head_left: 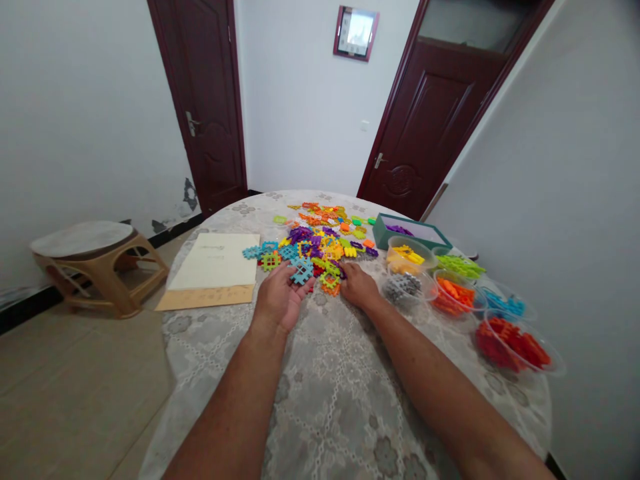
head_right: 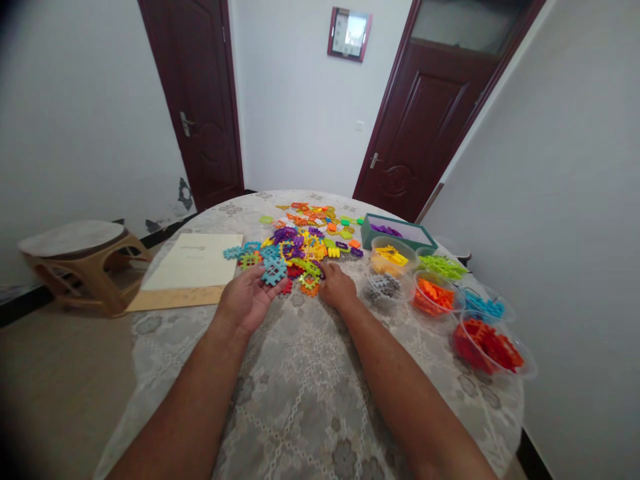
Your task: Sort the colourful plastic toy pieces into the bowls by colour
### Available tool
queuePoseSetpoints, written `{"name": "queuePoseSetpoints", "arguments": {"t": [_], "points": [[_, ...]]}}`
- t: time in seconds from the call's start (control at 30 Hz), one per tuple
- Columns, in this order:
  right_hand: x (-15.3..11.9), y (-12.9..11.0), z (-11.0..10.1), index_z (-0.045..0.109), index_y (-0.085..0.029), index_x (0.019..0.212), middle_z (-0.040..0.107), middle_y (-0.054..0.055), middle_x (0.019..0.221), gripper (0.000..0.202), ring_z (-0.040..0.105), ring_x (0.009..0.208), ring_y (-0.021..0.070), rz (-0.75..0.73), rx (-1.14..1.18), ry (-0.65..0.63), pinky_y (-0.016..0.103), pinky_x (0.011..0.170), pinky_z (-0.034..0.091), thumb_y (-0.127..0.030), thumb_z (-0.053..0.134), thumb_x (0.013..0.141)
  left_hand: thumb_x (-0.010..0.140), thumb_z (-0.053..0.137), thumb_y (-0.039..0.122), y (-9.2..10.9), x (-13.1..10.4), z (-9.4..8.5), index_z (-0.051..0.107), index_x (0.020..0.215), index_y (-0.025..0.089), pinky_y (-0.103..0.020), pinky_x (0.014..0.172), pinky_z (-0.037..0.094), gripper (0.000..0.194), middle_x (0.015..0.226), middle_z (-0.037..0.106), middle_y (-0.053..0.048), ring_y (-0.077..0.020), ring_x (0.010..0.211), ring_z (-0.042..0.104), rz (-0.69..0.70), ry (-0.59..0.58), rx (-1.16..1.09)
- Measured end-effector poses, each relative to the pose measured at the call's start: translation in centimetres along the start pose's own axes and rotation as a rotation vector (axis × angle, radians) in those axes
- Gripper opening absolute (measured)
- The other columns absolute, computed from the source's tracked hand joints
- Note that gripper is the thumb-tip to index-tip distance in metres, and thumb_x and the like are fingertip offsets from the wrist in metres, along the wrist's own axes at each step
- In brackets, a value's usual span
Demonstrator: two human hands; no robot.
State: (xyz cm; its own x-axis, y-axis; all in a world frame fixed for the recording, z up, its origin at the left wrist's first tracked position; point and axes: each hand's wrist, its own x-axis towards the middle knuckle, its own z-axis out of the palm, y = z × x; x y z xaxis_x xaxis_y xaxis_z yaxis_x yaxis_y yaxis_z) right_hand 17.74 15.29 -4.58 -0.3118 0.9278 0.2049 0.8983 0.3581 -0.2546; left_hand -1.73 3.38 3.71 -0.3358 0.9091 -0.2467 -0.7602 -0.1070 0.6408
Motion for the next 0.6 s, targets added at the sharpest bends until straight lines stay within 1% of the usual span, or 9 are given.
{"name": "queuePoseSetpoints", "arguments": {"t": [0.1,0.17,0.27,0.37,0.47,0.6], "points": [[-0.2,0.2,-0.1,0.059,-0.018,0.136,0.058,0.016,0.136,0.046,0.061,0.117,0.0268,0.029,0.0,0.021,0.035,0.097,0.047,-0.018,0.054,0.09,0.08,0.059,0.005,0.0,0.1,0.0,0.06,0.101,0.018,-0.041,0.081,0.065,0.025,0.088,0.07,-0.004,-0.0155,0.076,0.069,-0.005,-0.012,0.003],[-0.6,0.6,-0.4,0.062,-0.016,0.125,0.062,0.015,0.126,0.036,0.061,0.112,0.0245,0.034,0.011,0.034,0.033,0.095,0.046,-0.022,0.056,0.09,0.08,0.06,0.005,-0.1,0.1,0.0,0.06,0.101,0.018,-0.04,0.08,0.065,0.025,0.088,0.07,-0.004,-0.0158,0.077,0.07,-0.009,-0.023,0.005],[-1.5,1.2,-1.0,0.065,-0.017,0.107,0.065,0.011,0.108,0.023,0.06,0.101,0.0221,0.033,0.114,0.047,0.03,0.09,0.044,-0.028,0.064,0.086,0.08,0.059,0.006,-0.2,0.1,0.0,0.06,0.101,0.018,-0.038,0.08,0.065,0.024,0.091,0.071,-0.005,-0.0158,0.079,0.07,-0.017,-0.034,0.007],[-2.6,1.7,-1.4,0.064,-0.019,0.094,0.066,0.005,0.093,0.011,0.06,0.09,0.0199,0.057,0.25,0.057,0.029,0.084,0.043,-0.023,0.06,0.085,0.079,0.06,0.005,-0.3,0.0,-0.1,0.062,0.101,0.017,-0.039,0.081,0.064,0.025,0.092,0.071,-0.005,-0.0156,0.08,0.07,-0.024,-0.048,0.009],[-3.6,2.1,-1.5,0.062,-0.021,0.089,0.065,0.002,0.084,0.011,0.06,0.082,0.019,0.113,0.308,0.075,0.028,0.077,0.043,-0.023,0.051,0.087,0.079,0.061,0.005,-0.4,0.0,-0.2,0.062,0.101,0.017,-0.04,0.082,0.064,0.025,0.091,0.071,-0.005,-0.0152,0.079,0.07,-0.028,-0.06,0.014],[-5.0,2.9,-1.6,0.06,-0.021,0.091,0.06,-0.001,0.068,0.024,0.059,0.065,0.0179,0.202,0.418,0.05,0.026,0.063,0.043,-0.031,0.038,0.092,0.079,0.061,0.005,-0.5,0.0,-0.2,0.062,0.099,0.017,-0.04,0.083,0.065,0.023,0.09,0.07,-0.004,-0.0148,0.078,0.069,-0.033,-0.063,0.02]]}}
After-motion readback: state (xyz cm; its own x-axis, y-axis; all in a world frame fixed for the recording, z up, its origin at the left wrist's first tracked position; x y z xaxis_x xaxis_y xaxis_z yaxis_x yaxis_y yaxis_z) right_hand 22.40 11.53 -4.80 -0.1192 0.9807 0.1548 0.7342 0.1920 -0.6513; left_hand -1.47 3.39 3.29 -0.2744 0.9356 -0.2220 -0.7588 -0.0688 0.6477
